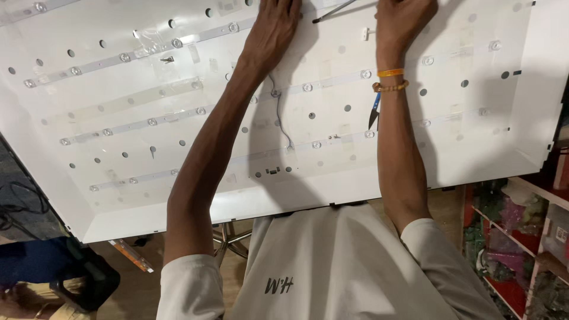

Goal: The person secures LED light strips to a white perforated panel using a red screwdriver and small screws. They place screws into pre-drilled holes along the strips and tighten them, occasionally using a utility knife to adjust the strip or tape.

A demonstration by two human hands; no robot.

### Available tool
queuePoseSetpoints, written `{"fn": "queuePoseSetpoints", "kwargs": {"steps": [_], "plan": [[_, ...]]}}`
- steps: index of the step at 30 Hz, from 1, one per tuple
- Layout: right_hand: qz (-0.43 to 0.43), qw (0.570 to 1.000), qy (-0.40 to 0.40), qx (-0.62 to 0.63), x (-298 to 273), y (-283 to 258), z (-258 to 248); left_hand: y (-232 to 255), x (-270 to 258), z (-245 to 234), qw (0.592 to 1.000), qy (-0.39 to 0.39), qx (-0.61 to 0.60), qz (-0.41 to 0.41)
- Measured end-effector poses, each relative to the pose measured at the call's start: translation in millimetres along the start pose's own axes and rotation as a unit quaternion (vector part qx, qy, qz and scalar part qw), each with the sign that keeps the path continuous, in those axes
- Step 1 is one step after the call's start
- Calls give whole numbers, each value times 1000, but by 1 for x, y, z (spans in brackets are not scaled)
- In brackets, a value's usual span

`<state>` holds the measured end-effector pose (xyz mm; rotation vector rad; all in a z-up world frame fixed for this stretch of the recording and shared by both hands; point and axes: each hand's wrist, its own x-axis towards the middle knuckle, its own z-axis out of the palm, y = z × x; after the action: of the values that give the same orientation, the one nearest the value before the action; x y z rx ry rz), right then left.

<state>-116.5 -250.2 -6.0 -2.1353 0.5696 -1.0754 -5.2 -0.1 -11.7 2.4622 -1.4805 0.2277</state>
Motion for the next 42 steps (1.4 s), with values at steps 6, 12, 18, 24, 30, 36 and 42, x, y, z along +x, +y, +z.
{"fn": "queuePoseSetpoints", "kwargs": {"steps": [6,12,18,24,30,36,42], "plan": [[62,992,-50,101,4,-1,-2,-2,-1,3,1000,5,-2,2],[215,942,-180,186,-1,-17,0,-2,-7,17,1000,-24,15,-3],[262,928,-190,185,2,-24,1,-1,-5,14,1000,4,8,8],[247,934,-128,224,5,-21,2,1,-4,-3,999,34,37,8],[231,935,-1,268,24,8,-28,3,-2,5,999,-6,24,-20],[221,933,60,278,34,30,-102,46,-28,-5,999,29,-20,-4],[150,956,-124,218,-8,-25,-113,64,-38,-24,997,-4,-69,-37]]}}
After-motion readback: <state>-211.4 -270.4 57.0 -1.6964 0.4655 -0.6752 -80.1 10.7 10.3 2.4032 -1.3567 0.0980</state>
